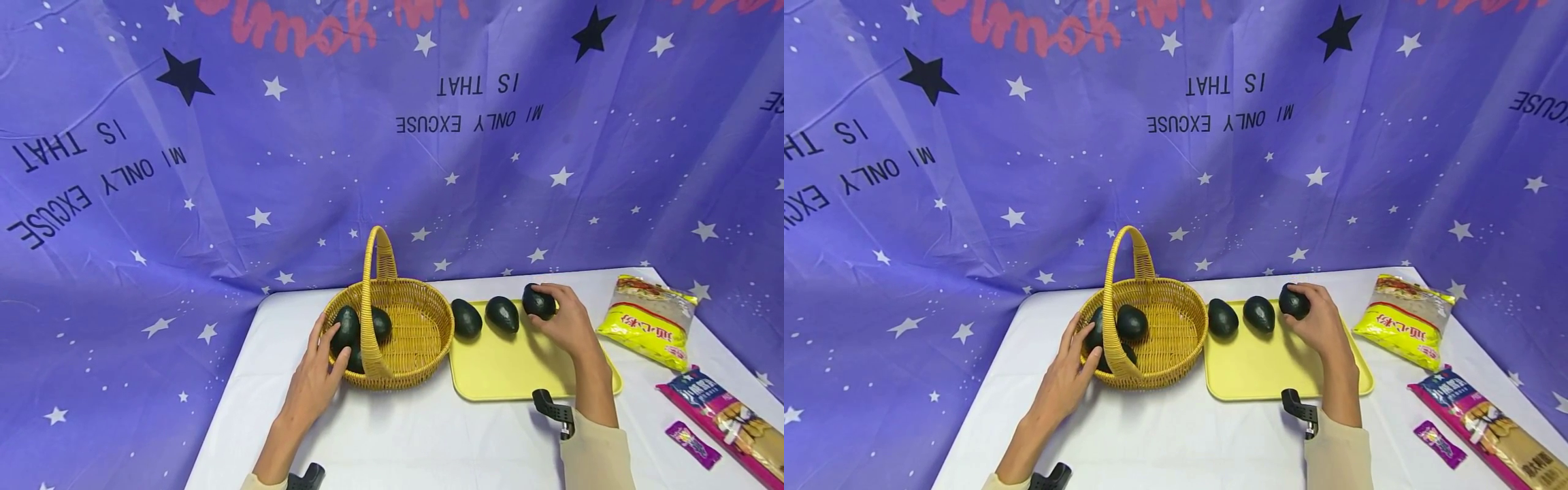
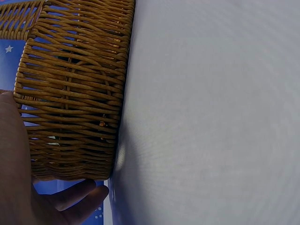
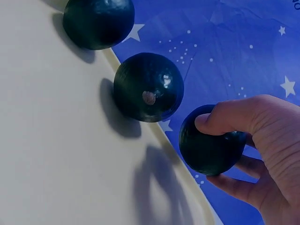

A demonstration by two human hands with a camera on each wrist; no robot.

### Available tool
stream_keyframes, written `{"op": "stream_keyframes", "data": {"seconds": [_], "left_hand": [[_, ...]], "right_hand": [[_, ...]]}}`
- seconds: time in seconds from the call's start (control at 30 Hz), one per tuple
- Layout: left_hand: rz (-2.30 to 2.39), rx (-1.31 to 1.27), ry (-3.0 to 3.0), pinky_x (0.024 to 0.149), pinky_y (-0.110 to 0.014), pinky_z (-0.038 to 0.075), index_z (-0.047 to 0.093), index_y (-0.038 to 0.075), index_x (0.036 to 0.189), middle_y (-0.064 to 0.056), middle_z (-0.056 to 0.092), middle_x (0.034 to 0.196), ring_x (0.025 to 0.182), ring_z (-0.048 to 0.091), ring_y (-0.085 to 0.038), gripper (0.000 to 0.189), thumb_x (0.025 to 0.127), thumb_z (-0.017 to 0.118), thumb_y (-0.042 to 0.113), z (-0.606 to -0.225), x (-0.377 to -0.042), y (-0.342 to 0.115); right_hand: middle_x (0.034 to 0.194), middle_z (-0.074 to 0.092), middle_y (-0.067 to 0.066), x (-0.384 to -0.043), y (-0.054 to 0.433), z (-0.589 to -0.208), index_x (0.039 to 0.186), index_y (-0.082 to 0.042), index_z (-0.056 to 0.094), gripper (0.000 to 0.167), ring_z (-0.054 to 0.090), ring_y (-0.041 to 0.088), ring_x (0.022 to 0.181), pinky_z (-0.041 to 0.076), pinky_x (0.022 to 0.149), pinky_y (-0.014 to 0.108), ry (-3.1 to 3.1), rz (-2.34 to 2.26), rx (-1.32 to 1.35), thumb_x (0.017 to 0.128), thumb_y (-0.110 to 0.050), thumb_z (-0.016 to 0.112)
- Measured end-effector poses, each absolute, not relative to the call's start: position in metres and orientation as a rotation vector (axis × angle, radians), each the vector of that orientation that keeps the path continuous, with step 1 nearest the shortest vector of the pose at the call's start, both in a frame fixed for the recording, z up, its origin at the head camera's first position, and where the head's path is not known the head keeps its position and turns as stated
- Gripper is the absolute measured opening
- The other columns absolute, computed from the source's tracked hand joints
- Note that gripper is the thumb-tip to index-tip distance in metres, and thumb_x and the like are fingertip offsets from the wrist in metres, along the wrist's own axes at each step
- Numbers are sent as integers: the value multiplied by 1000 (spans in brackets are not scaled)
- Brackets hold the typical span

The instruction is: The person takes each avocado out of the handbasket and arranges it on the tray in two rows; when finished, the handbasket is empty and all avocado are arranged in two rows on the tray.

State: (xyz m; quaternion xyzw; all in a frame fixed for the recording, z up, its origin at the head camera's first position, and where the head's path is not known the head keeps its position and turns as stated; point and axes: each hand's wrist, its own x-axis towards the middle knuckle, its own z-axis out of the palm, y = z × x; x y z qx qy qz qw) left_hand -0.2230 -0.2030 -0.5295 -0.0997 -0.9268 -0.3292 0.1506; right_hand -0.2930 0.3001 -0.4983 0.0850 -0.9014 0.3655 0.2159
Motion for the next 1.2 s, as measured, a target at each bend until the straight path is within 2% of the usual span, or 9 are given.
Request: {"op": "stream_keyframes", "data": {"seconds": [0.2, 0.33, 0.43, 0.57, 0.8, 1.2], "left_hand": [[-937, -286, -2652, 75, -44, 53, 44, 17, 165, -4, 16, 180, 82, 63, -14, 62, 114, 50, 50, -529, -223, -202], [-930, -284, -2643, 84, -55, 56, 44, 17, 165, -4, 17, 180, 101, 70, -29, 61, 114, 50, 49, -530, -224, -202], [-925, -286, -2640, 89, -61, 55, 44, 17, 165, -4, 17, 180, 115, 68, -38, 60, 114, 51, 48, -531, -224, -202], [-934, -286, -2645, 89, -61, 55, 44, 17, 165, -4, 16, 180, 115, 68, -39, 61, 114, 51, 49, -531, -223, -203], [-939, -278, -2657, 95, -64, 54, 43, 17, 165, -4, 15, 181, 127, 64, -44, 62, 113, 51, 50, -530, -224, -203], [-937, -274, -2660, 90, -60, 56, 44, 17, 165, -3, 15, 181, 112, 69, -38, 62, 113, 50, 50, -529, -224, -203]], "right_hand": [[139, 57, 33, -294, 304, -505, 134, 4, 68, 62, 52, 56, 131, 39, 108, 70, -2499, 1022, 248, 75, 3, 88], [136, 58, 34, -296, 305, -510, 134, 4, 68, 64, 54, 56, 128, 41, 106, 69, -2494, 1010, 267, 73, 4, 89], [135, 58, 35, -297, 305, -512, 133, 5, 68, 64, 54, 56, 127, 41, 105, 70, -2505, 1001, 271, 73, 5, 89], [136, 57, 35, -296, 304, -512, 134, 6, 67, 64, 53, 57, 128, 41, 106, 71, -2518, 1010, 261, 73, 5, 88], [137, 55, 35, -295, 305, -512, 135, 6, 67, 64, 52, 57, 129, 40, 107, 71, -2535, 1025, 246, 74, 6, 88], [139, 53, 37, -297, 307, -516, 138, 7, 63, 66, 51, 59, 130, 39, 108, 72, -2574, 1022, 211, 77, 3, 87]]}}
